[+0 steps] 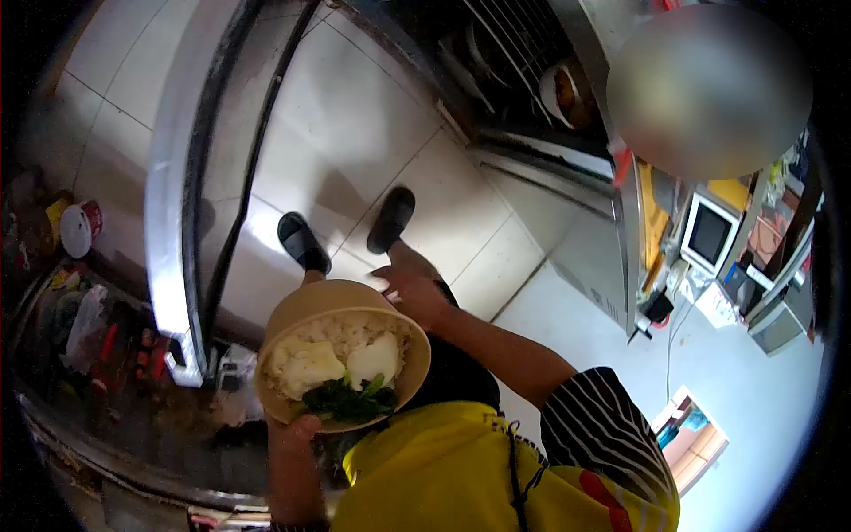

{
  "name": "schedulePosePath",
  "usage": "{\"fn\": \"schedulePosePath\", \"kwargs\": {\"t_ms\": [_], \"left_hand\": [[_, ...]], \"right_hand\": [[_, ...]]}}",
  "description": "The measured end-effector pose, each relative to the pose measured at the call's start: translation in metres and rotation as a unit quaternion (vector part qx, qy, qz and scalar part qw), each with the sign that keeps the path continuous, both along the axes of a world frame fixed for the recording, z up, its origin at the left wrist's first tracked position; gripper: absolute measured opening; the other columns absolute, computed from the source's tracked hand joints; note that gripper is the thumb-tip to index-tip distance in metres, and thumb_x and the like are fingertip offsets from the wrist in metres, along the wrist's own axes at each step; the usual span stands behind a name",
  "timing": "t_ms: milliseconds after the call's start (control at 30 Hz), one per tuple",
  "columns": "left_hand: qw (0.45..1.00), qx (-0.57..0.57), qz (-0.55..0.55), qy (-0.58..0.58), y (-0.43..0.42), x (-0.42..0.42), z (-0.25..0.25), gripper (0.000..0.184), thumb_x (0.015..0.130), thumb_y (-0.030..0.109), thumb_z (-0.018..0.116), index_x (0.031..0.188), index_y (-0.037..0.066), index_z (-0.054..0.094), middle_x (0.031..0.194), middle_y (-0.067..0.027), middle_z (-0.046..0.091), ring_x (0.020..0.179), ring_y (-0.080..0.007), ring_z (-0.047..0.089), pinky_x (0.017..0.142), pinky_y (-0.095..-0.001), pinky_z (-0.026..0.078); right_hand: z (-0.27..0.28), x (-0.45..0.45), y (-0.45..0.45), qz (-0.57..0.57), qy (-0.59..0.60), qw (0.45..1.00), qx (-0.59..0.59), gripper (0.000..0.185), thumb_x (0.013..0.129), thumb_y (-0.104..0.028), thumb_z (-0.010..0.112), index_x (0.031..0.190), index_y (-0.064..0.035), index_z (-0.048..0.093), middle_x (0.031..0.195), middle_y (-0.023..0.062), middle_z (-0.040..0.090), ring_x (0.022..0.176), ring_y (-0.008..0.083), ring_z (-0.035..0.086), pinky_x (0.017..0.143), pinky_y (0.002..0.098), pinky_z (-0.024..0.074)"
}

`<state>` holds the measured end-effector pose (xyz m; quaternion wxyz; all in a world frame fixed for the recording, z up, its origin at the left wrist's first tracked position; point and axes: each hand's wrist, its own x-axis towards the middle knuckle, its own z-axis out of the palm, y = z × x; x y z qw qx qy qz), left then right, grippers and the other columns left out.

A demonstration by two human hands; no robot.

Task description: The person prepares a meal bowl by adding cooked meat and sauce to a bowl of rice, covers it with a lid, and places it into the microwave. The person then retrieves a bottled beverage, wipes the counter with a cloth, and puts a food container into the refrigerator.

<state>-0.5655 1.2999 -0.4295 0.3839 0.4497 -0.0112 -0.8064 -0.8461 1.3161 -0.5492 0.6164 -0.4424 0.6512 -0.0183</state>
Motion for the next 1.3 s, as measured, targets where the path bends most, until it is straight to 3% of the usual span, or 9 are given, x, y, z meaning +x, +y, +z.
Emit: {"fn": "schedulePosePath", "kwargs": {"t_ms": [33, 133, 200, 267, 500, 833, 1067, 1100, 1300], "left_hand": [[1.0, -0.004, -0.006, 0.005, -0.006, -0.015, -0.017, 0.088, 0.067, 0.012, 0.078, 0.142, 0.004, 0.032, 0.138, -0.0114, 0.044, 0.126, -0.0299, 0.045, 0.101, -0.0455, 0.045], [0.999, -0.027, -0.035, 0.016, -0.033, -0.063, -0.082, 0.088, 0.067, 0.011, 0.078, 0.142, 0.004, 0.032, 0.138, -0.0111, 0.043, 0.127, -0.0297, 0.045, 0.101, -0.0449, 0.045], [0.998, -0.018, -0.058, 0.016, -0.034, -0.086, -0.14, 0.089, 0.067, 0.011, 0.078, 0.142, 0.004, 0.032, 0.138, -0.0109, 0.043, 0.127, -0.0295, 0.044, 0.101, -0.0445, 0.045], [0.996, 0.036, -0.082, 0.021, -0.018, -0.096, -0.208, 0.085, 0.068, 0.003, 0.07, 0.143, 0.006, 0.032, 0.136, -0.0098, 0.045, 0.126, -0.0284, 0.045, 0.099, -0.0423, 0.044], [0.993, 0.013, -0.102, 0.061, -0.075, -0.178, -0.347, 0.083, 0.065, -0.001, 0.065, 0.142, 0.007, 0.033, 0.131, -0.0084, 0.049, 0.121, -0.0272, 0.047, 0.102, -0.0388, 0.04], [0.978, -0.057, -0.152, 0.131, -0.162, -0.236, -0.42, 0.07, 0.074, 0.005, 0.061, 0.139, 0.007, 0.038, 0.13, -0.0119, 0.052, 0.121, -0.0303, 0.051, 0.102, -0.0464, 0.043], [0.971, -0.099, -0.176, 0.128, -0.171, -0.222, -0.424, 0.06, 0.079, 0.007, 0.063, 0.136, 0.005, 0.043, 0.126, -0.0131, 0.056, 0.115, -0.0291, 0.056, 0.095, -0.0457, 0.051], [0.969, -0.078, -0.202, 0.116, -0.174, -0.226, -0.432, 0.07, 0.073, 0.007, 0.063, 0.138, 0.008, 0.039, 0.129, -0.0128, 0.051, 0.12, -0.0299, 0.05, 0.102, -0.0453, 0.043], [0.969, -0.067, -0.213, 0.107, -0.177, -0.222, -0.433, 0.071, 0.072, 0.004, 0.063, 0.139, 0.007, 0.037, 0.13, -0.0134, 0.05, 0.119, -0.0305, 0.051, 0.1, -0.0456, 0.045]], "right_hand": [[-0.056, -0.039, 0.023, 0.095, 0.145, 0.975, -0.137, 0.037, 0.086, -0.019, 0.065, 0.119, -0.0047, 0.057, 0.121, 0.0181, 0.058, 0.102, 0.029, 0.062, 0.089, 0.0397, 0.05], [-0.117, -0.179, 0.069, -0.304, 0.138, 0.942, -0.032, 0.043, 0.09, -0.008, 0.057, 0.131, -0.0053, 0.046, 0.117, 0.0091, 0.06, 0.088, 0.0165, 0.064, 0.07, 0.0284, 0.0547], [-0.144, -0.274, 0.097, -0.577, -0.031, 0.808, -0.113, 0.048, 0.088, -0.012, 0.066, 0.13, -0.0053, 0.043, 0.119, 0.0109, 0.053, 0.091, 0.0243, 0.062, 0.069, 0.0332, 0.0543], [-0.111, -0.299, 0.058, -0.578, 0.221, 0.778, -0.112, 0.051, 0.091, -0.019, 0.06, 0.135, -0.0087, 0.036, 0.115, 0.0097, 0.056, 0.097, 0.0236, 0.062, 0.08, 0.0384, 0.0519], [-0.111, -0.334, 0.016, -0.594, 0.207, 0.734, -0.257, 0.05, 0.088, -0.025, 0.066, 0.126, -0.003, 0.043, 0.117, 0.0128, 0.056, 0.106, 0.0247, 0.058, 0.088, 0.0389, 0.0479], [-0.137, -0.316, 0.003, -0.545, 0.298, 0.675, -0.398, 0.046, 0.088, -0.022, 0.07, 0.12, -0.0044, 0.043, 0.093, 0.0057, 0.06, 0.079, 0.0129, 0.056, 0.068, 0.0261, 0.0475], [-0.122, -0.295, 0.002, -0.545, 0.296, 0.68, -0.392, 0.047, 0.086, -0.023, 0.072, 0.118, -0.004, 0.044, 0.091, 0.0037, 0.06, 0.077, 0.0102, 0.054, 0.066, 0.025, 0.0466], [-0.127, -0.298, -0.001, -0.555, 0.294, 0.669, -0.397, 0.048, 0.085, -0.023, 0.073, 0.118, -0.0041, 0.044, 0.092, 0.0039, 0.06, 0.078, 0.0102, 0.054, 0.066, 0.0248, 0.0465], [-0.13, -0.302, -0.003, -0.553, 0.303, 0.664, -0.401, 0.048, 0.085, -0.024, 0.073, 0.117, -0.004, 0.044, 0.092, 0.0032, 0.059, 0.077, 0.0101, 0.053, 0.065, 0.0245, 0.0456]]}}
